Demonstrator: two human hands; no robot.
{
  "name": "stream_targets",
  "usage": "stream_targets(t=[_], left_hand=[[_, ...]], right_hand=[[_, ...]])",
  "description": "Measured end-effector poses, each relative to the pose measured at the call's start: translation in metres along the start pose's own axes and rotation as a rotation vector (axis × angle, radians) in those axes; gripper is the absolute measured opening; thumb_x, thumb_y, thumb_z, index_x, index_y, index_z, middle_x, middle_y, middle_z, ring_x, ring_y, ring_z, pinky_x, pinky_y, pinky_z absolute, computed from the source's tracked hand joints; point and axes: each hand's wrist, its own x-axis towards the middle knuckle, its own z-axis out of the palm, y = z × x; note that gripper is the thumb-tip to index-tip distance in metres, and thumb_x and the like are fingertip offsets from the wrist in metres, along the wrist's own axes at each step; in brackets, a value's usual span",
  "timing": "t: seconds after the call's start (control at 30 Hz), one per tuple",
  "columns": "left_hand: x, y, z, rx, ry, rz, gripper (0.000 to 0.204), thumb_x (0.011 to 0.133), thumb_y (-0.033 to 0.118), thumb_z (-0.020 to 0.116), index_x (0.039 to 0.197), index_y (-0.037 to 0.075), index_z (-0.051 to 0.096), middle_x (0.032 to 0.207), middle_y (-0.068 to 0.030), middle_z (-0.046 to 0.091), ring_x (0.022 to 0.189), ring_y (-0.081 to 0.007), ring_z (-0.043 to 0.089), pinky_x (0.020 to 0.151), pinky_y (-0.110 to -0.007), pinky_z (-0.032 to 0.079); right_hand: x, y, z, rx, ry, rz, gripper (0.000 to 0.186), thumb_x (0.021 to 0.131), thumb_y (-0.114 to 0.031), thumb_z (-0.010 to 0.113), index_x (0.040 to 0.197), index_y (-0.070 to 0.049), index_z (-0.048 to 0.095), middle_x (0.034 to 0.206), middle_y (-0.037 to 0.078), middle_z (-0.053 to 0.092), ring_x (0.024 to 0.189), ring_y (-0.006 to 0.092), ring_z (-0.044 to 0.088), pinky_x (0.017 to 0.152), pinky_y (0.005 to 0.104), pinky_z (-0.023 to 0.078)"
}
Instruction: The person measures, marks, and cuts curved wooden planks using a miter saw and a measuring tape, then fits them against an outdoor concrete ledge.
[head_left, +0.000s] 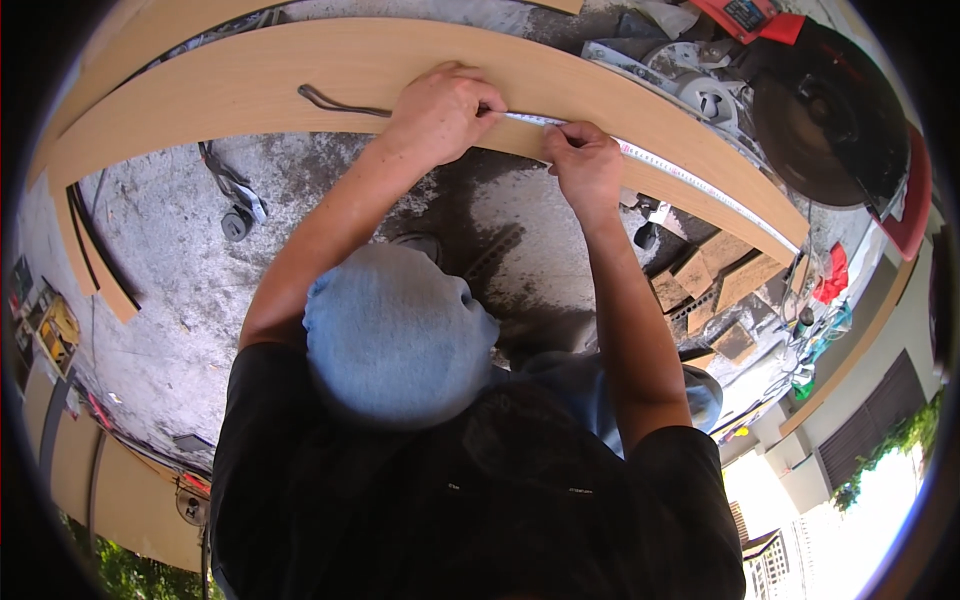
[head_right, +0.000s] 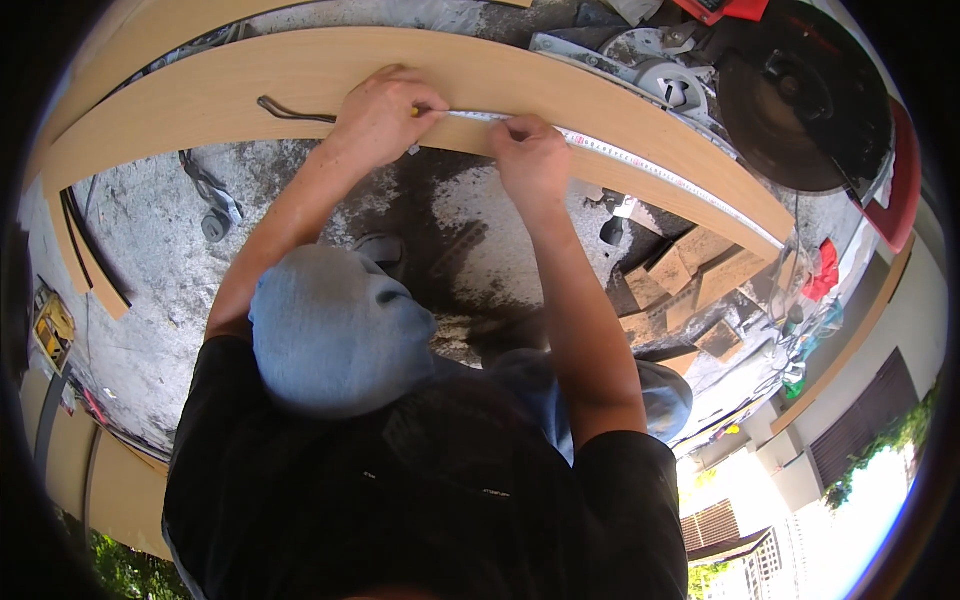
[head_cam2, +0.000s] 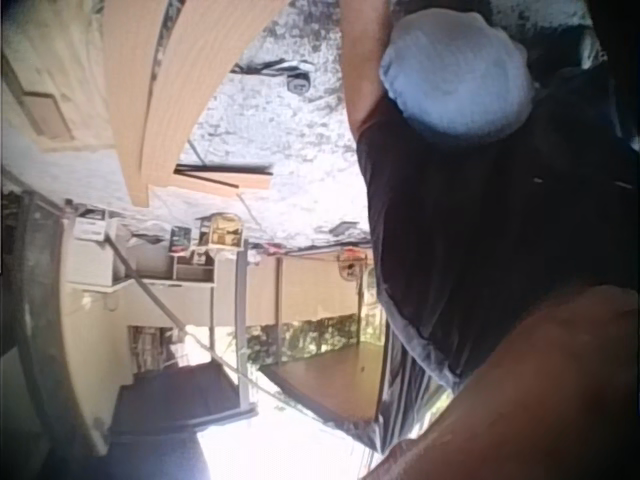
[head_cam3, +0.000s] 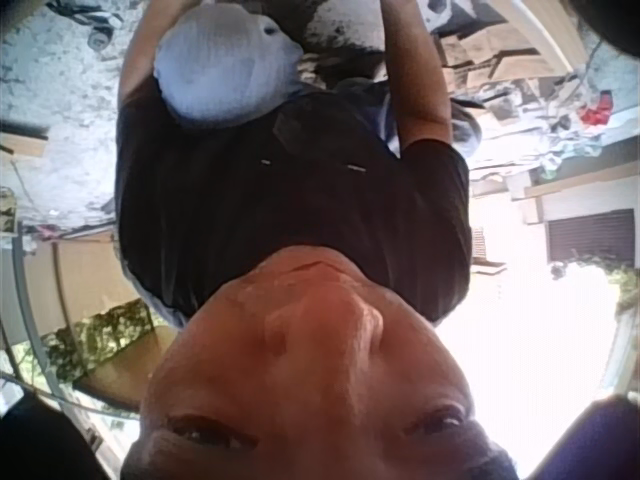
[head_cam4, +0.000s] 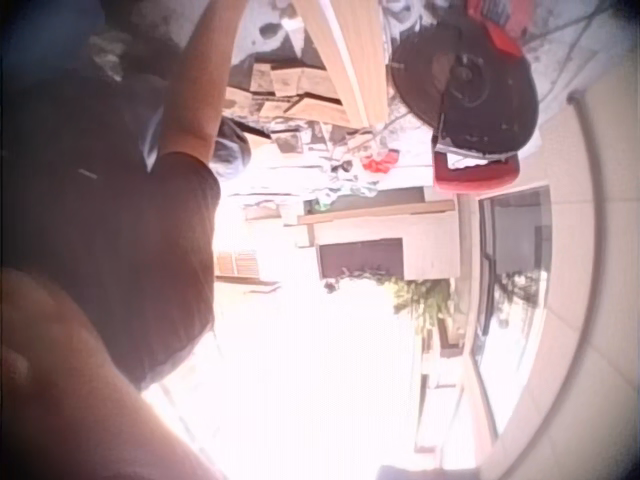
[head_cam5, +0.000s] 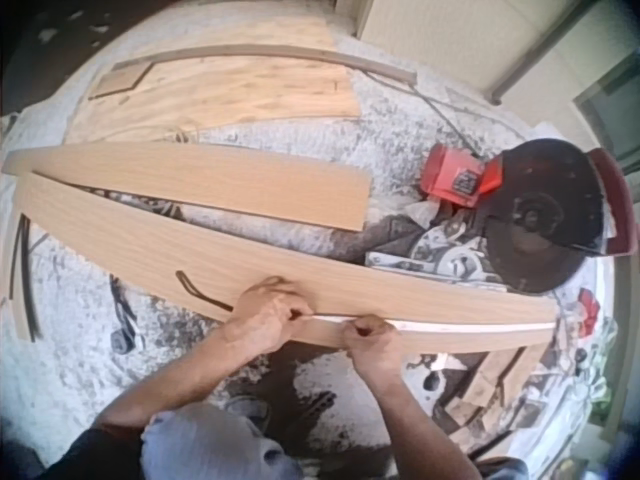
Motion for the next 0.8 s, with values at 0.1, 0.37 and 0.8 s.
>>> stream_targets(t=[0.1,0.37,0.8], left_hand=[[0.001,0.000,0.001,0.011,-0.008,-0.013,0.010,0.087,0.022,0.074,0.090,0.013,0.078,0.096,-0.0043,0.073,0.103,-0.0290,0.066,0.092,-0.041,0.054],[0.001,-0.003,0.002,0.020,-0.048,-0.028,0.008,0.088,0.024,0.073,0.091,0.017,0.077,0.099,-0.0006,0.072,0.108,-0.0270,0.065,0.094,-0.039,0.053],[0.002,0.002,0.000,0.024,-0.012,-0.035,0.008,0.086,0.022,0.076,0.090,0.015,0.078,0.097,-0.0027,0.074,0.105,-0.0293,0.066,0.095,-0.040,0.054]], right_hand=[[-0.001,-0.001,0.000,0.022,0.011,-0.007,0.026,0.092,-0.025,0.076,0.089,0.001,0.074,0.070,0.006,0.072,0.055,0.0102,0.064,0.054,0.0268,0.052],[0.005,-0.003,-0.003,-0.018,-0.036,0.047,0.025,0.093,-0.022,0.075,0.089,0.003,0.073,0.071,0.007,0.073,0.057,0.0114,0.066,0.056,0.0257,0.054],[0.007,-0.001,-0.005,0.011,-0.103,0.081,0.021,0.093,-0.019,0.074,0.088,0.002,0.072,0.072,0.008,0.072,0.057,0.0113,0.065,0.056,0.0260,0.054]])
